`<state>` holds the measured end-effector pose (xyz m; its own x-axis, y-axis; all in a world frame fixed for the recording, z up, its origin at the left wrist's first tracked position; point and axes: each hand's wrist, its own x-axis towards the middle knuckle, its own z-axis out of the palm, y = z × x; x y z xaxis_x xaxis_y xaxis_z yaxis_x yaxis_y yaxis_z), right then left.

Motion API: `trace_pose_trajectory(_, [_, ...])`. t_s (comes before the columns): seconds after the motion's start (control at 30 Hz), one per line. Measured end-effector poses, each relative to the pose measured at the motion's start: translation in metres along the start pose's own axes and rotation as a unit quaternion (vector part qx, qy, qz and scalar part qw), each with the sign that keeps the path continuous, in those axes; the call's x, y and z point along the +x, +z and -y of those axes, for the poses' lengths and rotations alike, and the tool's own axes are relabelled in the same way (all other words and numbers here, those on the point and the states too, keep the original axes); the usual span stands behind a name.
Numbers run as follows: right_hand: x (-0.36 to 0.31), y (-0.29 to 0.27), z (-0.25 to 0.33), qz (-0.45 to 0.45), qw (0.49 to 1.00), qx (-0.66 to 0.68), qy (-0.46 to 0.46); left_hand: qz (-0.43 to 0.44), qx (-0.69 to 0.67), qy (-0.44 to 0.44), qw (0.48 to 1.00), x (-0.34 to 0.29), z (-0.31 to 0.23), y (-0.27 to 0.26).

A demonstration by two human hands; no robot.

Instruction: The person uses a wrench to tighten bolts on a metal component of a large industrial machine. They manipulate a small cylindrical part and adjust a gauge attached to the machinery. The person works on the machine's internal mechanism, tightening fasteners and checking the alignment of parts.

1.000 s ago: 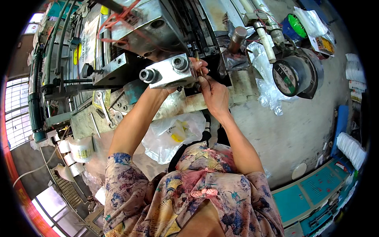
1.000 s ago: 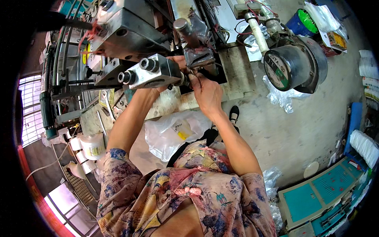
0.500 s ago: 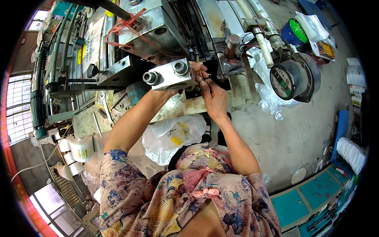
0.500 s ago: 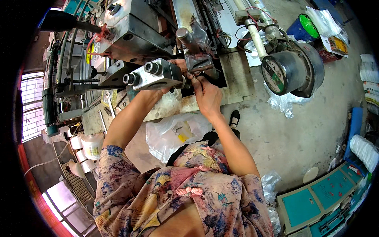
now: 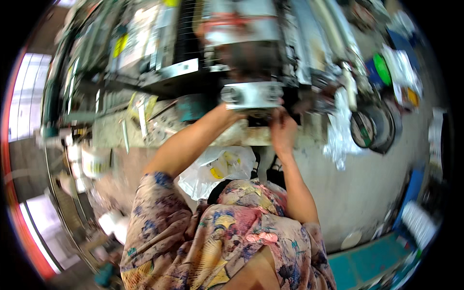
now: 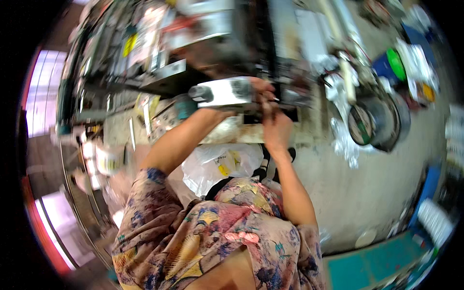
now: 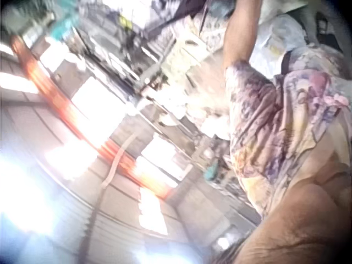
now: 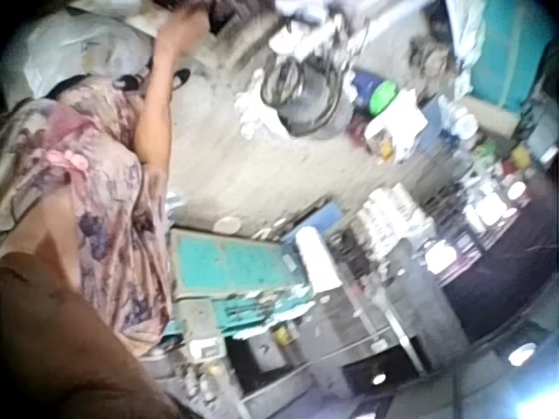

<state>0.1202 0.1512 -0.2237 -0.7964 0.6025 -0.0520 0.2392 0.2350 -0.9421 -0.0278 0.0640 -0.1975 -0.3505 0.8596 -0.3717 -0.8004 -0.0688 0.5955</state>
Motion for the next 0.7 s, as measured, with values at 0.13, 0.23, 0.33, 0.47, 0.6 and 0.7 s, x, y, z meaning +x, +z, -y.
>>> trace_pose_trajectory(0.13, [0.004, -0.017, -0.011, -0.016, 1.000, 0.024, 0.003, -0.028, 0.011, 0.080, 0.996, 0.028, 0.023, -0.016])
trace_pose_trajectory(0.23, [-0.001, -0.032, -0.004, 0.038, 0.999, -0.003, -0.034, -0.137, 0.194, 0.126, 0.963, -0.040, 0.011, 0.015])
trace_pose_trajectory(0.33, [-0.024, -0.047, 0.017, 0.033, 0.997, -0.017, -0.064, -0.167, 0.271, 0.304, 0.898, -0.128, 0.024, 0.000])
trace_pose_trajectory(0.47, [-0.050, -0.081, -0.003, -0.010, 0.984, -0.097, -0.147, -0.534, 0.311, 0.288, 0.732, -0.262, 0.007, -0.080])
trace_pose_trajectory(0.6, [-0.071, -0.052, 0.031, 0.124, 0.952, -0.159, -0.229, -0.681, 0.459, 0.252, 0.511, -0.314, -0.021, -0.163])
trace_pose_trajectory(0.7, [-0.083, -0.012, 0.054, 0.242, 0.922, -0.178, -0.242, -0.702, 0.477, 0.197, 0.490, -0.313, -0.023, -0.201])
